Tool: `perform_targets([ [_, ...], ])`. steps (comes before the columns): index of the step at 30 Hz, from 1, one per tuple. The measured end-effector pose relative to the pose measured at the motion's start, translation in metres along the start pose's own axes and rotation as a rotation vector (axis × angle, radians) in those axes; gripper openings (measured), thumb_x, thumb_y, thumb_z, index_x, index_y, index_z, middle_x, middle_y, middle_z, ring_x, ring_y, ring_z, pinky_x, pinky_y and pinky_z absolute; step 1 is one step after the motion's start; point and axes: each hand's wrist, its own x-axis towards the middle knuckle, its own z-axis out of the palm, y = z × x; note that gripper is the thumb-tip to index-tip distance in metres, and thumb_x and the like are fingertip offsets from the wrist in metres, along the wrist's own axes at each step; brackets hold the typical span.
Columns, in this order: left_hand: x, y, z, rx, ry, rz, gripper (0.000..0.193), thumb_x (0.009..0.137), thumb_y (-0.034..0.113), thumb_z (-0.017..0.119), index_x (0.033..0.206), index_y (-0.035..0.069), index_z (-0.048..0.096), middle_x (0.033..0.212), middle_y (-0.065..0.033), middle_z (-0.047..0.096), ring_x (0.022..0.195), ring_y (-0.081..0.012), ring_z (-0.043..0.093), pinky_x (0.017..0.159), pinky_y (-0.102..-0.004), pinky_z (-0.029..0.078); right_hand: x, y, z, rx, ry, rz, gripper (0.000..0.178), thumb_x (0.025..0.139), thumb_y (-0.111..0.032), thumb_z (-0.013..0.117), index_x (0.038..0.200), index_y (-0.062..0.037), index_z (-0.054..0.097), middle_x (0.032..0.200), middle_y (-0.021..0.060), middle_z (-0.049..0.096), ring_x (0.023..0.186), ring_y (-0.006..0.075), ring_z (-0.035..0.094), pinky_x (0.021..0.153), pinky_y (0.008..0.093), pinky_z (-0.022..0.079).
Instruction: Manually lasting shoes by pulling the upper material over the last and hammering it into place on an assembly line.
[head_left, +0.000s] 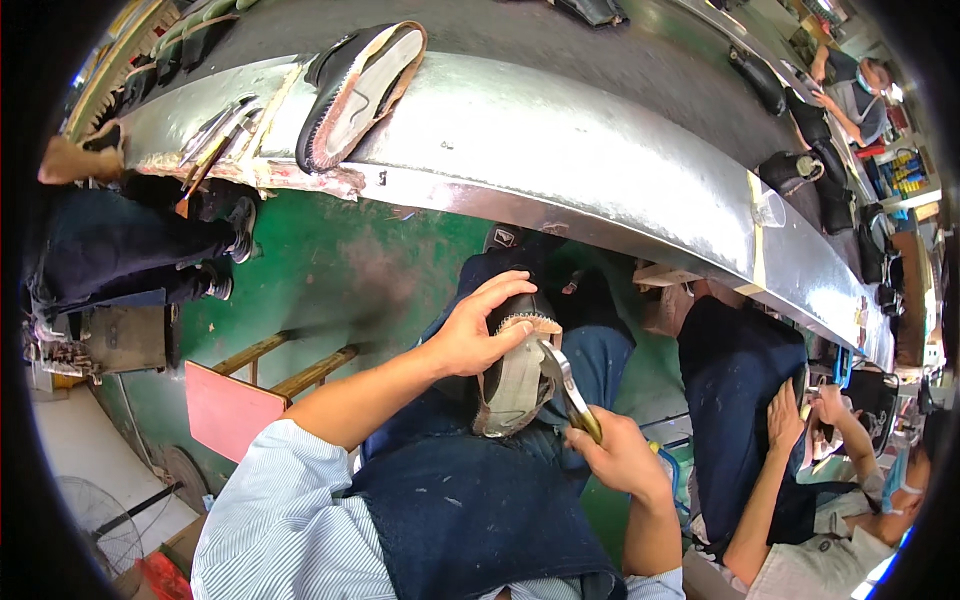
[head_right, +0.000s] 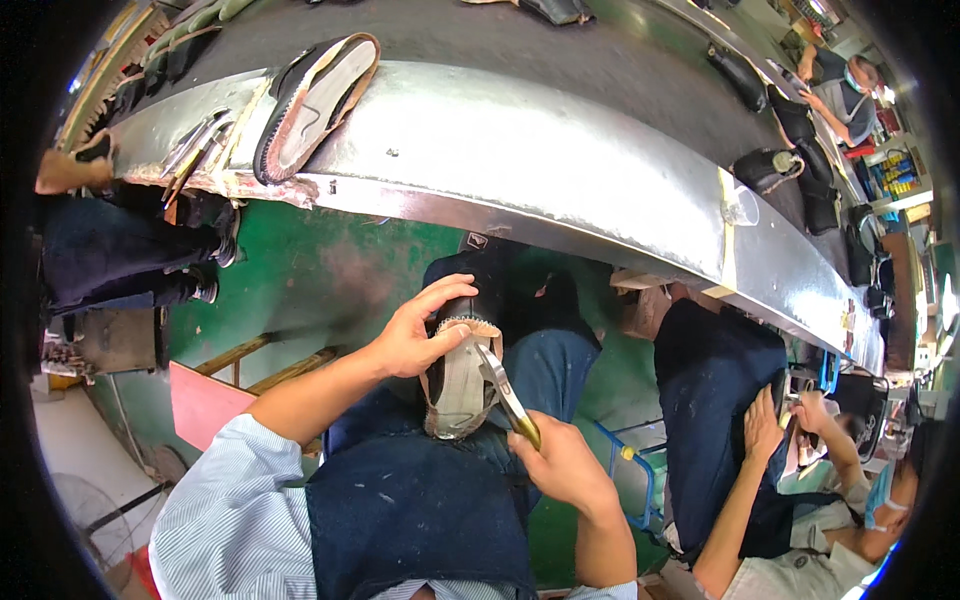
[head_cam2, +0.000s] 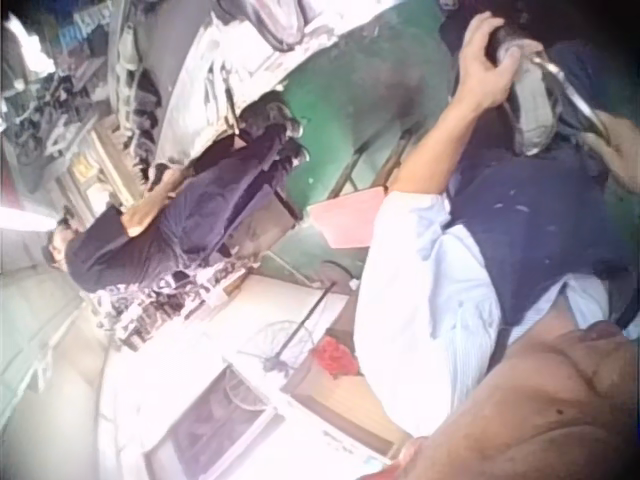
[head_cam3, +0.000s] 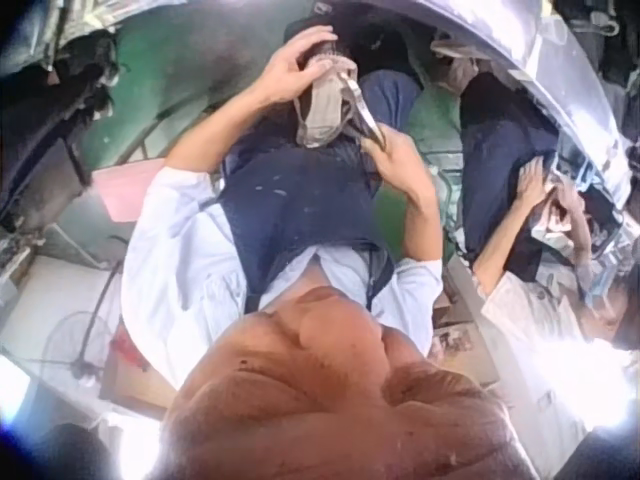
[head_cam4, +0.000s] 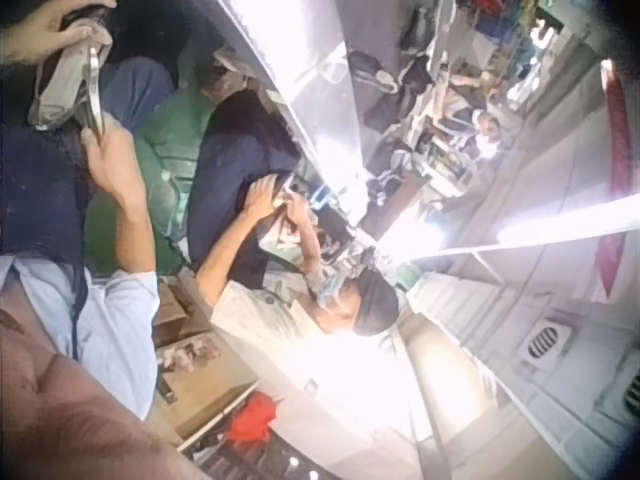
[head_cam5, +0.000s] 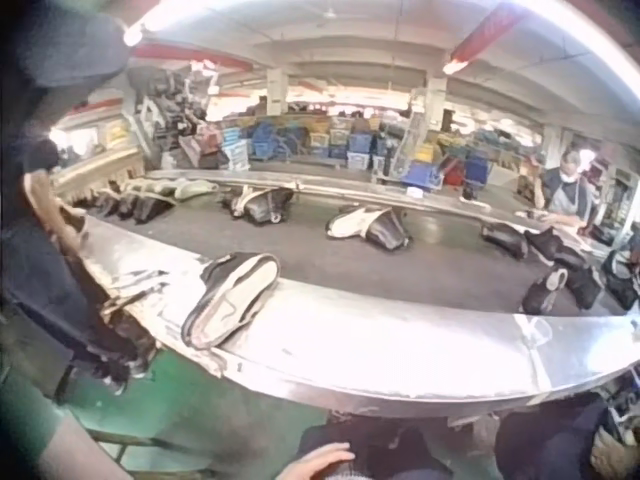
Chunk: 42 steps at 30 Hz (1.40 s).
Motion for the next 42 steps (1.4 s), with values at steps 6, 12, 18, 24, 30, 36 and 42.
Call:
perform_targets([
  [6, 0.005, 0.001, -0.002, 0.036, -0.107, 0.024, 0.050, 0.087, 0.017, 0.068, 0.134, 0.007, 0.052, 0.146, -0.0204, 0.042, 0.140, -0.0316, 0.038, 0.114, -0.0397, 0.031, 0.031, -0.013, 0.011, -0.031, 0.292, -0.066, 0.025, 0.093, -0.021, 0.063, 0.103, 0.0017, 0.059, 0.084, 0.0181, 0.064, 0.078, 0.0374, 0.064, 0.071, 0.0446, 0.050],
  [12, 0.002, -0.003, -0.010, 0.026, -0.165, -0.027, 0.060, 0.089, 0.020, 0.068, 0.143, 0.010, 0.044, 0.154, -0.0202, 0.031, 0.144, -0.0323, 0.031, 0.115, -0.0395, 0.029, 0.057, -0.001, 0.021, -0.054, 0.579, -0.172, 0.060, 0.074, -0.028, 0.083, 0.117, 0.0012, 0.052, 0.106, 0.0182, 0.060, 0.097, 0.0377, 0.061, 0.082, 0.0427, 0.050],
  [18, -0.047, -0.002, 0.012, 0.035, -0.090, -0.254, 0.075, 0.094, 0.020, 0.057, 0.153, 0.000, 0.016, 0.152, -0.0280, 0.031, 0.143, -0.0370, 0.032, 0.115, -0.0393, 0.028, 0.090, 0.038, 0.019, 0.436, 0.493, -0.160, 0.026, 0.089, -0.005, 0.063, 0.114, 0.0013, 0.058, 0.099, 0.0044, 0.063, 0.086, 0.0085, 0.057, 0.076, 0.0261, 0.049],
  [24, -0.070, -0.018, 0.035, 0.139, -0.024, -0.313, 0.082, 0.082, 0.008, 0.052, 0.153, -0.002, 0.012, 0.151, -0.0285, 0.033, 0.142, -0.0371, 0.032, 0.116, -0.0375, 0.028, 0.065, 0.063, 0.067, 0.333, 0.586, 0.071, 0.027, 0.084, -0.007, 0.066, 0.108, 0.0028, 0.058, 0.087, 0.0066, 0.065, 0.076, 0.0128, 0.061, 0.072, 0.0306, 0.051],
  [30, -0.052, -0.013, 0.033, -0.371, -0.438, -0.471, 0.100, 0.077, 0.000, 0.057, 0.156, 0.005, -0.005, 0.159, -0.0199, 0.019, 0.146, -0.0244, 0.022, 0.117, -0.0310, 0.020, 0.040, 0.088, 0.094, 1.012, 0.594, -0.041, 0.032, 0.083, 0.003, 0.058, 0.114, 0.0047, 0.053, 0.097, 0.0068, 0.064, 0.084, 0.0123, 0.062, 0.073, 0.0255, 0.050],
  [36, -0.045, 0.001, 0.045, 0.102, -0.657, -0.286, 0.113, 0.075, 0.015, 0.078, 0.156, 0.006, -0.001, 0.133, -0.0311, 0.051, 0.120, -0.0401, 0.056, 0.103, -0.0394, 0.043, 0.012, 0.121, 0.098, 1.163, 0.629, -0.018, 0.035, 0.083, 0.002, 0.061, 0.117, 0.0029, 0.053, 0.103, 0.0095, 0.064, 0.087, 0.0177, 0.066, 0.070, 0.0286, 0.056],
  [42, 0.017, 0.081, 0.026, 0.202, -0.428, 0.178, 0.065, 0.073, 0.010, 0.077, 0.130, 0.000, 0.049, 0.113, -0.0183, 0.066, 0.102, -0.0321, 0.068, 0.088, -0.0383, 0.053, -0.029, 0.139, 0.083, 1.326, 0.785, 0.179, 0.033, 0.092, -0.006, 0.064, 0.119, 0.0011, 0.046, 0.106, 0.0152, 0.062, 0.080, 0.0205, 0.065, 0.060, 0.0307, 0.055],
])
